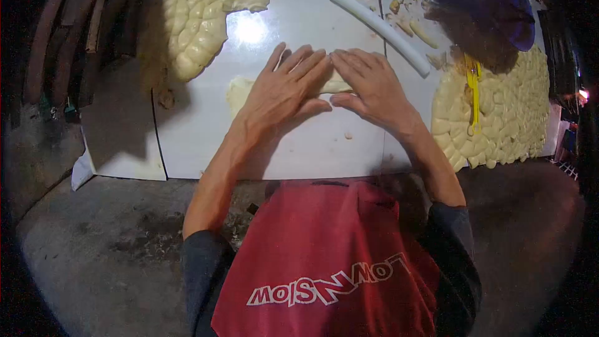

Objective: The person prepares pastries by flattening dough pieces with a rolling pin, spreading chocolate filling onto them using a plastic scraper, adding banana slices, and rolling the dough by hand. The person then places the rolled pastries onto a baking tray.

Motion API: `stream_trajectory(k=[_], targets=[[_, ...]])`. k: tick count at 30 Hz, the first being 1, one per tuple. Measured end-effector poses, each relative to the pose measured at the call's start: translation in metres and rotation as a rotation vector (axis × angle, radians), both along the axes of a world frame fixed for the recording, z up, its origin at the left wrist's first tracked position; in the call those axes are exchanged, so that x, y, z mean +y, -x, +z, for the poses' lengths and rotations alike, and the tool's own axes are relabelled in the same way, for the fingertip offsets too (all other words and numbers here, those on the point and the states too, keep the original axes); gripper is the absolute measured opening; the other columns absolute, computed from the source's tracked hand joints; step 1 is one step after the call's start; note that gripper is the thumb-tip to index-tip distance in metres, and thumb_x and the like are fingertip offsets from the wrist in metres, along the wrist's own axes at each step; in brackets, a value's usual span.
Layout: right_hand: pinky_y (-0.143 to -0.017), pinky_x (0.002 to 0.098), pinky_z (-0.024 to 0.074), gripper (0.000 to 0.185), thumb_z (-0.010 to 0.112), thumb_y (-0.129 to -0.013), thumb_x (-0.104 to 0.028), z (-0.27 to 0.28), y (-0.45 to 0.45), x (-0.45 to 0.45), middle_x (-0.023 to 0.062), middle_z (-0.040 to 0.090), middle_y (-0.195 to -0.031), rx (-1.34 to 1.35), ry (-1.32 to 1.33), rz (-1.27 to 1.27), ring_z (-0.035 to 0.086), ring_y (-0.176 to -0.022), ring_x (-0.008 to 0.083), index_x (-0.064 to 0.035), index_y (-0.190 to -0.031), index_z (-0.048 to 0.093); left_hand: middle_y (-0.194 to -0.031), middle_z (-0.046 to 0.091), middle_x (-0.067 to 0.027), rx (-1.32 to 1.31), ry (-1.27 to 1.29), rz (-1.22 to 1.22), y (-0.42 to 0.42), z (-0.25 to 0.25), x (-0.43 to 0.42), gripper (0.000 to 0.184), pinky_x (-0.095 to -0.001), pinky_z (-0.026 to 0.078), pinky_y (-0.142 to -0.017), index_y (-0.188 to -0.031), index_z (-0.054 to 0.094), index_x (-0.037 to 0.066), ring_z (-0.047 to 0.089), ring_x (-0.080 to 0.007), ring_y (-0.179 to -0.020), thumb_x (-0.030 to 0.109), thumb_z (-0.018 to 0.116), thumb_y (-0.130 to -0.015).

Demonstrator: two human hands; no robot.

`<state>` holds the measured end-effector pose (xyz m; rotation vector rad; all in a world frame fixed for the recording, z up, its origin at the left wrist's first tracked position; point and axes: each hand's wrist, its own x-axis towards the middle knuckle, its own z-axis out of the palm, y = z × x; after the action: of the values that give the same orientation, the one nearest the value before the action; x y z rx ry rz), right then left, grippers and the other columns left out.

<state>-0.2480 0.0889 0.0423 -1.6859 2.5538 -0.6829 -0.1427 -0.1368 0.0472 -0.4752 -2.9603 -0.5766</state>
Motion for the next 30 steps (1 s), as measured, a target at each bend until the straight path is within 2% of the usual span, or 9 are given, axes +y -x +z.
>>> stream_trajectory(k=[1,5,7,10,13,16,21,25,30], targets=[[-0.111,0.0476,0.0369,0.069,0.069,-0.088,-0.051,-0.007,0.004,0.001,0.0126,0.058,-0.144,0.017,-0.063,0.013,0.049,-0.134,0.0289,-0.0078,-0.141,0.058,-0.149,0.053,-0.0109,0.016,0.056,-0.011,0.005,-0.012,-0.001,0.071,-0.0592,0.028,-0.119,-0.144,0.052,0.008,0.045,-0.0323,-0.141,0.050,0.069,-0.089],[-0.109,0.0482,0.0392,0.068,0.072,-0.085,-0.050,0.007,0.016,0.015,0.0127,0.059,-0.143,0.129,-0.120,-0.012,0.052,-0.130,0.0317,-0.0075,-0.138,0.062,-0.154,0.049,-0.0104,-0.001,0.156,0.015,0.004,-0.016,-0.012,0.073,-0.0632,0.025,-0.119,-0.145,0.053,0.010,0.037,-0.0323,-0.148,0.056,0.066,-0.089],[-0.108,0.0476,0.0403,0.066,0.074,-0.084,-0.047,0.007,0.016,0.024,0.0134,0.059,-0.142,0.002,-0.042,-0.001,0.054,-0.127,0.0325,-0.0094,-0.137,0.063,-0.154,0.049,-0.0102,-0.024,0.108,0.014,-0.003,-0.008,-0.015,0.069,-0.0618,0.028,-0.119,-0.142,0.056,0.014,0.038,-0.0320,-0.148,0.053,0.069,-0.087],[-0.100,0.0456,0.0453,0.047,0.078,-0.083,-0.035,-0.001,0.008,0.022,0.0117,0.065,-0.125,-0.041,0.049,0.032,0.061,-0.114,0.0309,-0.0111,-0.122,0.069,-0.126,0.066,-0.0083,0.127,-0.141,0.012,-0.005,0.007,-0.006,0.040,-0.0495,0.046,-0.107,-0.117,0.070,0.016,0.060,-0.0300,-0.123,0.023,0.081,-0.080],[-0.090,0.0440,0.0489,0.025,0.078,-0.084,-0.026,-0.016,0.005,0.014,0.0073,0.066,-0.105,-0.037,0.107,0.010,0.064,-0.099,0.0273,-0.0107,-0.103,0.071,-0.105,0.069,-0.0043,0.152,-0.215,0.032,0.000,-0.015,-0.005,0.027,-0.0416,0.052,-0.093,-0.102,0.073,0.014,0.067,-0.0259,-0.102,0.014,0.082,-0.077],[-0.088,0.0434,0.0492,0.024,0.078,-0.085,-0.025,-0.014,0.009,0.016,0.0078,0.066,-0.105,-0.007,0.131,-0.035,0.064,-0.097,0.0272,-0.0121,-0.104,0.071,-0.097,0.069,-0.0030,0.128,-0.230,0.118,0.000,-0.008,-0.005,0.024,-0.0383,0.053,-0.084,-0.098,0.074,0.014,0.068,-0.0245,-0.092,0.014,0.082,-0.076],[-0.084,0.0409,0.0512,0.025,0.077,-0.086,-0.024,-0.012,0.002,0.013,0.0073,0.068,-0.102,0.030,0.113,0.066,0.066,-0.094,0.0265,-0.0094,-0.105,0.071,-0.093,0.070,-0.0014,0.189,-0.205,0.029,0.001,0.001,0.003,0.023,-0.0382,0.052,-0.079,-0.098,0.074,0.014,0.068,-0.0225,-0.090,0.014,0.082,-0.077],[-0.083,0.0423,0.0500,0.015,0.075,-0.088,-0.019,-0.013,0.008,0.007,0.0075,0.068,-0.096,0.017,0.160,0.020,0.066,-0.091,0.0274,-0.0080,-0.097,0.070,-0.093,0.070,-0.0027,0.163,-0.248,0.099,0.007,-0.006,0.004,0.014,-0.0386,0.052,-0.076,-0.090,0.074,0.012,0.068,-0.0236,-0.088,0.014,0.081,-0.078],[-0.076,0.0424,0.0463,0.013,0.072,-0.090,-0.019,-0.010,0.007,0.000,0.0065,0.068,-0.091,-0.043,0.080,-0.146,0.064,-0.087,0.0263,-0.0082,-0.097,0.069,-0.097,0.071,-0.0073,0.140,-0.323,0.238,0.010,-0.005,0.008,0.014,-0.0390,0.052,-0.073,-0.095,0.073,0.010,0.067,-0.0283,-0.086,0.011,0.077,-0.082]])
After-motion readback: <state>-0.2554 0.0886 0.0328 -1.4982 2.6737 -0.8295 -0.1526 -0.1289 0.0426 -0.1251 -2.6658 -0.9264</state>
